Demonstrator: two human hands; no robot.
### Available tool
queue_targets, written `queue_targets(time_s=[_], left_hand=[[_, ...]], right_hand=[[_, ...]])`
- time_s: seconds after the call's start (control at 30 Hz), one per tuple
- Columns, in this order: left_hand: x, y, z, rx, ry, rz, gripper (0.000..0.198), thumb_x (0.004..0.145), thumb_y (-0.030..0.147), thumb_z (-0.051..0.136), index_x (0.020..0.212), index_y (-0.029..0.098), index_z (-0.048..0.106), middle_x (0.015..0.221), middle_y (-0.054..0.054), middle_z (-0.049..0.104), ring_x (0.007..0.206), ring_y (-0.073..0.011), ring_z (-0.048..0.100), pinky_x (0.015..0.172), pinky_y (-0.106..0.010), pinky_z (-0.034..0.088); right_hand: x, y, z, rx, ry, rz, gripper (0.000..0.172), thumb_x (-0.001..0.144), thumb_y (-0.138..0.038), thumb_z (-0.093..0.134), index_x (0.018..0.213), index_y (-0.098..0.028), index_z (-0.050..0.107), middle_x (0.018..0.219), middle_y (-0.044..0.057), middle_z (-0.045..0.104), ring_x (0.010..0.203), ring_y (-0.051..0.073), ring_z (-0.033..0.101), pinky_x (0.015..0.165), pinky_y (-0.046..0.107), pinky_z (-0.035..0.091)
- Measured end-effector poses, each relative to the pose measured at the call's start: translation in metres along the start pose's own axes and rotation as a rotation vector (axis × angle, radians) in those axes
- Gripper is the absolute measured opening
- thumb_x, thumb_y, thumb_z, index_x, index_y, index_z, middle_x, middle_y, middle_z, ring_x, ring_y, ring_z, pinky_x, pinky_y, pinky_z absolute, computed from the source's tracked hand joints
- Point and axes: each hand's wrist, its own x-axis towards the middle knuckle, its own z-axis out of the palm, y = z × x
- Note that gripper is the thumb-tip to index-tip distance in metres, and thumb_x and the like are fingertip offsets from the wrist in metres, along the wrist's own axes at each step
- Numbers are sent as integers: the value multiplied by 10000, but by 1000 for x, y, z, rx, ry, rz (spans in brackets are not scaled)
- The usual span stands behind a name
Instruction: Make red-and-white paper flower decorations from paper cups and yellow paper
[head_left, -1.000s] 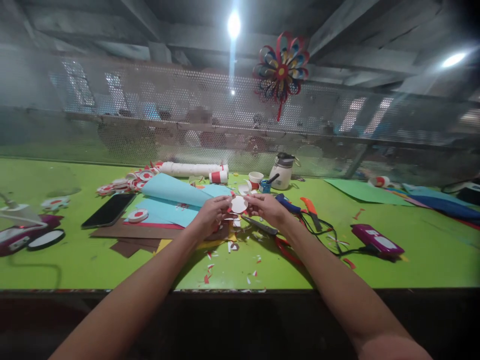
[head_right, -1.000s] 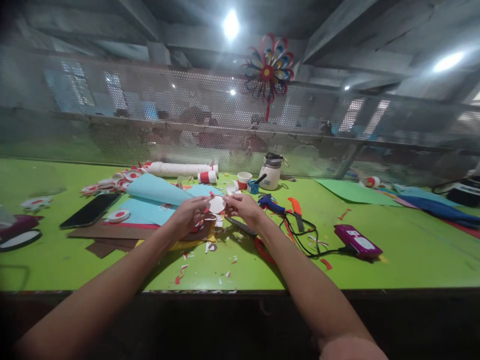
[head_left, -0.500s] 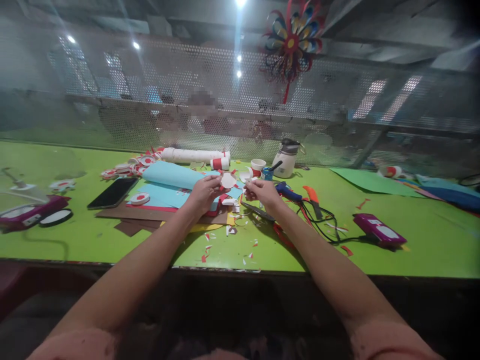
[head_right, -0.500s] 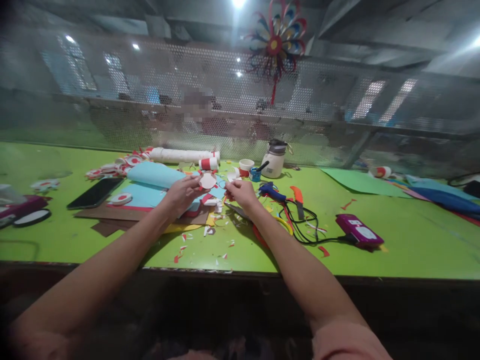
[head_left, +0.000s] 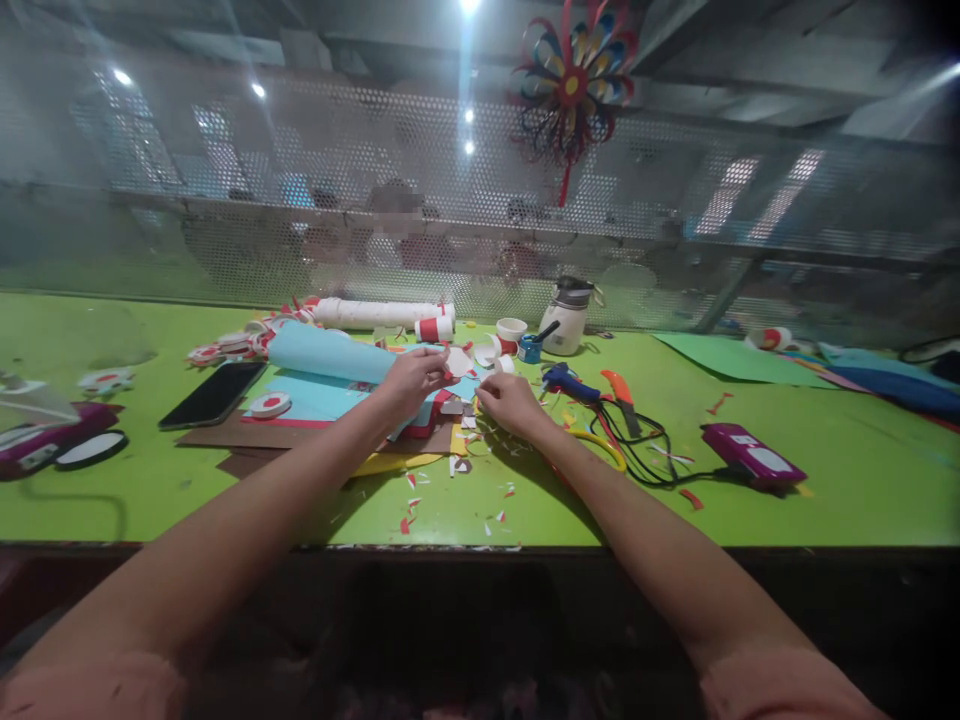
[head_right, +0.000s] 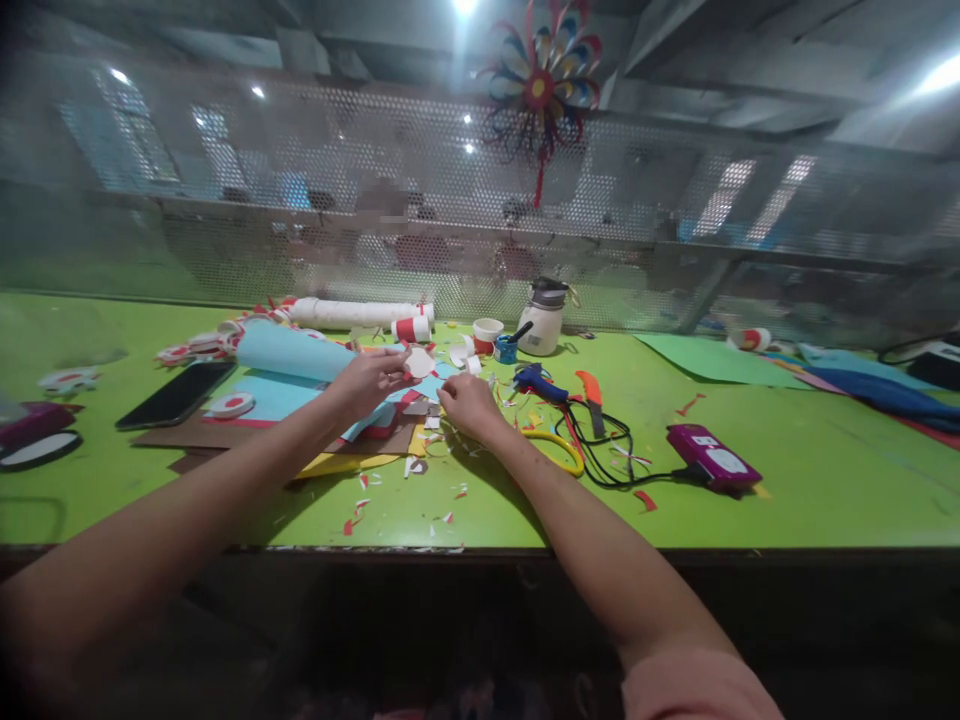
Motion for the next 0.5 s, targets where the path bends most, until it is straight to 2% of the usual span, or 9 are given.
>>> queue_targets(time_s=[0.17, 0.3, 0.5], left_hand=[[-3, -14, -9, -12, -7, -40, 187, 631, 139, 733, 697, 126, 559, 572, -1, 591, 537, -105, 564, 648, -294, 527], [-6, -7, -15, -46, -29, -15, 183, 650, 163, 738, 731, 133, 576, 618, 9, 596, 574, -88, 566, 675, -256, 515], [-2, -3, -26, -79, -23, 15, 163, 676, 192, 728, 717, 145, 577, 620, 9, 586, 594, -97, 559, 723, -294, 515]], right_hand=[[-2, 1, 2, -65, -27, -31, 171, 810, -201, 581, 711, -146, 709, 726, 72, 687, 639, 159, 554, 620, 260, 363], [-1, 4, 3, -49, -19, -24, 168, 814, -205, 577, 723, -153, 708, 737, 60, 693, 653, 152, 567, 628, 250, 378], [-2, 5, 4, 29, 10, 13, 201, 811, -223, 567, 683, -147, 702, 695, 50, 690, 627, 148, 564, 609, 249, 385]])
